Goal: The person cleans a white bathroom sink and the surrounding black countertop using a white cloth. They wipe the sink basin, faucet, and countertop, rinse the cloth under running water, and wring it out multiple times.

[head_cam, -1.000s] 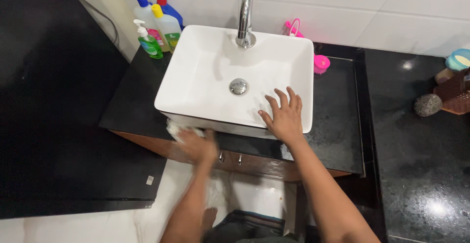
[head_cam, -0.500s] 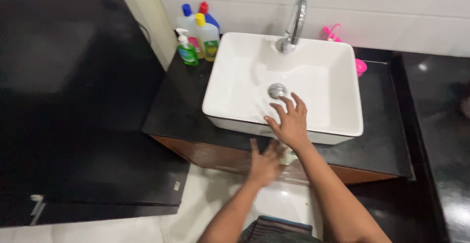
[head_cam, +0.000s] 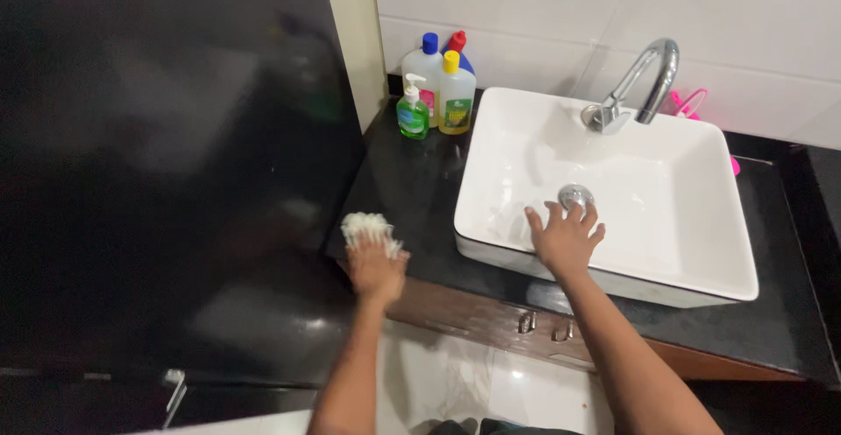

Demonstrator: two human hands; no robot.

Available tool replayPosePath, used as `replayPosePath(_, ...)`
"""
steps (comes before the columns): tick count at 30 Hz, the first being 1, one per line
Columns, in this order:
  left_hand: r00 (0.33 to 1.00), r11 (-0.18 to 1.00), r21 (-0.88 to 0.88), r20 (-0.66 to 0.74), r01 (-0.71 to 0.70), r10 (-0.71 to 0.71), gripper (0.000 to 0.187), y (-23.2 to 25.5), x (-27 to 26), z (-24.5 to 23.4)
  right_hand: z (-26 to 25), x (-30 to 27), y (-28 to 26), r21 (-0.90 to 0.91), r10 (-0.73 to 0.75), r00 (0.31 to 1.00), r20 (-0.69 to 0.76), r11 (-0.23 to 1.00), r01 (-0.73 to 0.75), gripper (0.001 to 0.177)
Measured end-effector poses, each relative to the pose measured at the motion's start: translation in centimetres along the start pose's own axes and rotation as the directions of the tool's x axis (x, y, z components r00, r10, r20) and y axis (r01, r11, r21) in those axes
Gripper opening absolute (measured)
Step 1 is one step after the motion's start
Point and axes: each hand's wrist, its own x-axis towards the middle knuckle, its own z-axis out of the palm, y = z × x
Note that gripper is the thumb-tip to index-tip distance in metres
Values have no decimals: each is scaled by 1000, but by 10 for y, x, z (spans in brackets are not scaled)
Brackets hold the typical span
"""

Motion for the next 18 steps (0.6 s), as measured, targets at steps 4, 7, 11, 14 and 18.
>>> replayPosePath(4,899,896,-94,26,-433,437,67,82,-4,13,-6,-9,-37,-68,-195,971,-140,980,187,54)
replayPosePath(7,855,861,2,116,-509,505,61,59,29,8,-15,-11,-51,-38,-212,964,-158,977,209,50)
replayPosePath(11,970,967,68,31,-244,242,64,13,108,8,-27,-10,-61,-87,-186,972,-145,981,174,50)
replayPosePath(14,1000,1000,0,-14,-13,13,72,1,160,17,-31,-8,-64,-115,-189,974,-124,978,175,52)
replayPosePath(18,991,992,-22,-34,127,-127,77,32,205,41,-31,-8,-66,-124,-153,985,-76,982,143,55)
